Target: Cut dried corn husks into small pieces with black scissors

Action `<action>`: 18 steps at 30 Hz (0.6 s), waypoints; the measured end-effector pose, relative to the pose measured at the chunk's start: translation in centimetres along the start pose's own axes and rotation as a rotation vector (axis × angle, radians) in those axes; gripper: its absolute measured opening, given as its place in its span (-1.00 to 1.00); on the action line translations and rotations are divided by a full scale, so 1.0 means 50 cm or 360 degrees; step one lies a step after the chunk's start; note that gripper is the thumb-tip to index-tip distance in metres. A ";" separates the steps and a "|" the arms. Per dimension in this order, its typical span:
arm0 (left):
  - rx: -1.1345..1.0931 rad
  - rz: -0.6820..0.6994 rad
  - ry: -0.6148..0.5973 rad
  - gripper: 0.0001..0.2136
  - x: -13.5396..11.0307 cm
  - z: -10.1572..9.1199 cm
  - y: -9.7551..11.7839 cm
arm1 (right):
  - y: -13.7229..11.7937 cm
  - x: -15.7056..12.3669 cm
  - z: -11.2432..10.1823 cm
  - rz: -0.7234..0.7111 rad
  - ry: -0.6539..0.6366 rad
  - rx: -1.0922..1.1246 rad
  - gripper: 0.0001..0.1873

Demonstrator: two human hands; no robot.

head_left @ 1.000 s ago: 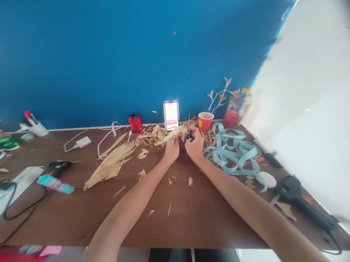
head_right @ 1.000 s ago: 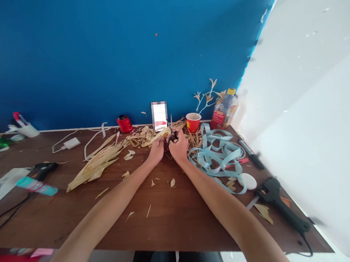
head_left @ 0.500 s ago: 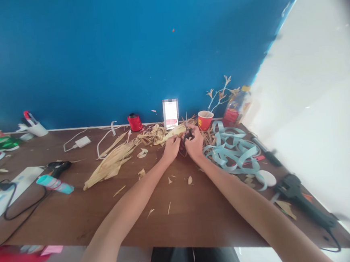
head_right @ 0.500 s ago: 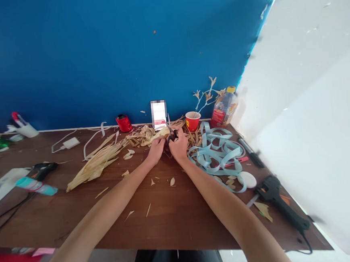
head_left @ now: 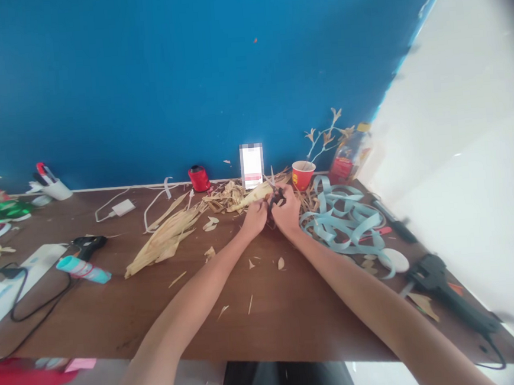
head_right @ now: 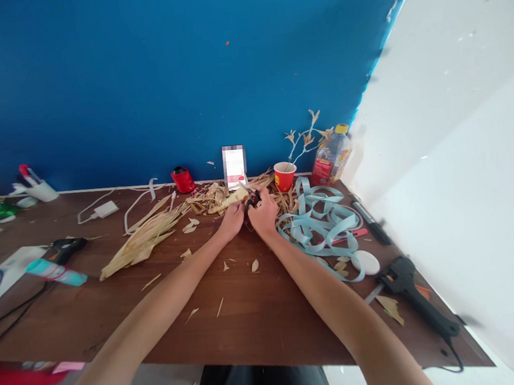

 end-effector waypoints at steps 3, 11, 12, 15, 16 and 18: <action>0.0047 0.0085 0.0020 -0.65 0.000 -0.004 0.006 | -0.003 0.000 0.002 -0.0012 -0.0021 0.0029 -0.60; -0.0106 -0.0048 0.0012 -0.67 -0.001 0.002 -0.001 | -0.005 0.000 -0.004 0.0007 0.0041 0.0052 -0.61; -0.0135 -0.0064 0.0027 -0.69 -0.001 0.001 -0.003 | -0.006 0.000 -0.004 0.0013 0.0033 0.0049 -0.62; -0.0191 -0.0061 0.0045 -0.71 0.000 0.000 -0.007 | -0.006 -0.001 -0.002 0.0024 0.0008 0.0032 -0.64; -0.0191 -0.0062 0.0033 -0.70 0.000 0.002 -0.008 | -0.006 -0.001 -0.003 0.0023 0.0010 0.0030 -0.64; -0.0176 -0.0066 -0.0002 -0.67 0.001 0.005 -0.010 | -0.007 -0.001 -0.004 0.0017 0.0026 0.0028 -0.65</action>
Point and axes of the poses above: each hand's wrist, its own x-axis towards the middle knuckle, its own z-axis out of the palm, y = z × x, the point moved 8 cm from there along x, towards the middle knuckle
